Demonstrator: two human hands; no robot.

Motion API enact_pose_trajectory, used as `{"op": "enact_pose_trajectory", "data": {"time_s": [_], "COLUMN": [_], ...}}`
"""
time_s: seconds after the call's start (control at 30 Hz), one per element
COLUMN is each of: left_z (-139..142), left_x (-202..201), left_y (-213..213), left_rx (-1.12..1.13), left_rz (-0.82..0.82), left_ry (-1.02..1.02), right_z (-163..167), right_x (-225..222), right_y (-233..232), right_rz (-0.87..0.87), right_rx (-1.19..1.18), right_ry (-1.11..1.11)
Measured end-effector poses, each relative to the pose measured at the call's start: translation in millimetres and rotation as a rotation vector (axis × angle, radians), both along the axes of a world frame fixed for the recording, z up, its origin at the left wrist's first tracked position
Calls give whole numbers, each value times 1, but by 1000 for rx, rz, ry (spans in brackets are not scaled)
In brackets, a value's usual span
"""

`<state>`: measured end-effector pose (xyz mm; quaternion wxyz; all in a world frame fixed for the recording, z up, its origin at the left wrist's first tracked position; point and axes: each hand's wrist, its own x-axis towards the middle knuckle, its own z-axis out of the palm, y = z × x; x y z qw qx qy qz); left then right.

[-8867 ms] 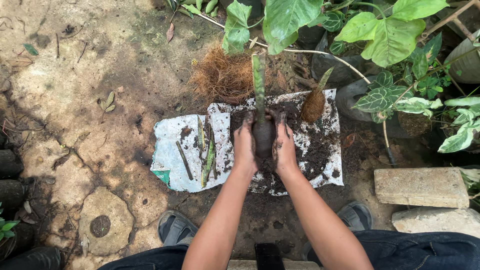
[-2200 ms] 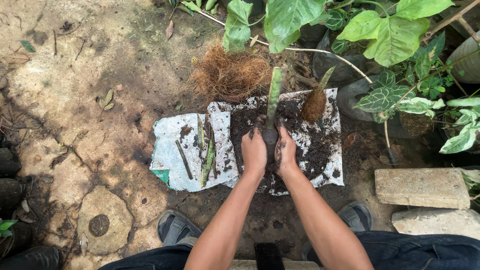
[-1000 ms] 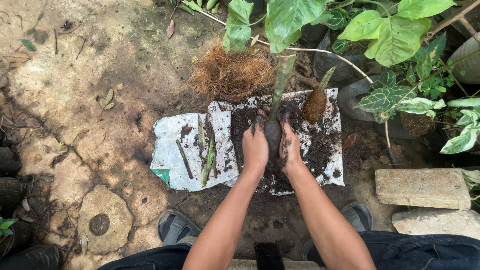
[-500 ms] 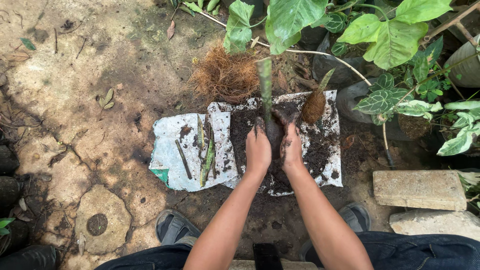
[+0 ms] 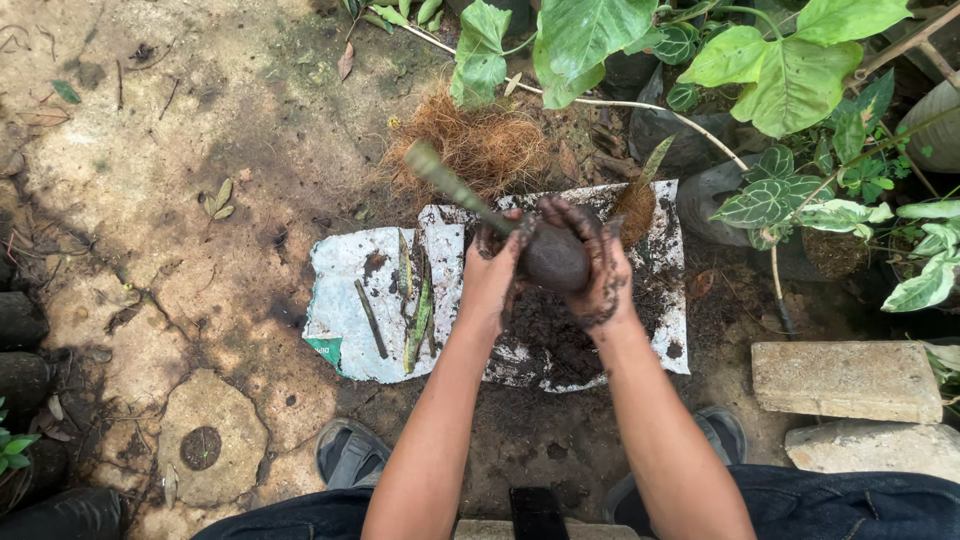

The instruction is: The person kneads moist soil around the root ball of a sansevieria cutting, pressing and rotating the soil with both hands to form a compact ball around the plant. They then pull apart coconut fiber and wrap it around the soil ball, pressing the fiber in place by hand.

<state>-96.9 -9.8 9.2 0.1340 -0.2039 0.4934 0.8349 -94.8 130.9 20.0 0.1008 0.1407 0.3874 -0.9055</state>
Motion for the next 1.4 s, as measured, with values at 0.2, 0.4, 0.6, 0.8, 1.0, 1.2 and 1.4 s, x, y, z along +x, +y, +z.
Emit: {"op": "enact_pose_trajectory", "data": {"time_s": [0.2,0.4,0.6,0.8,1.0,1.2,1.4], "left_z": [-14,-22,-16,-34,-56,-12,13], "left_x": [10,14,7,10,11,3,10], "left_y": [5,14,-1,5,23,4,17], "left_rx": [283,367,9,236,187,423,222], "left_rz": [219,262,100,209,535,346,188], "left_ry": [17,62,217,312,16,-110,-26], "right_z": [-32,-23,26,-11,-73,-41,6], "right_x": [19,19,5,4,17,6,10], "right_y": [-32,-33,-17,-11,-29,-13,-9], "right_rz": [-67,-129,-14,12,-169,48,-24], "right_rx": [55,7,-43,226,120,287,79], "right_ry": [105,50,-512,-290,70,-1,1]}}
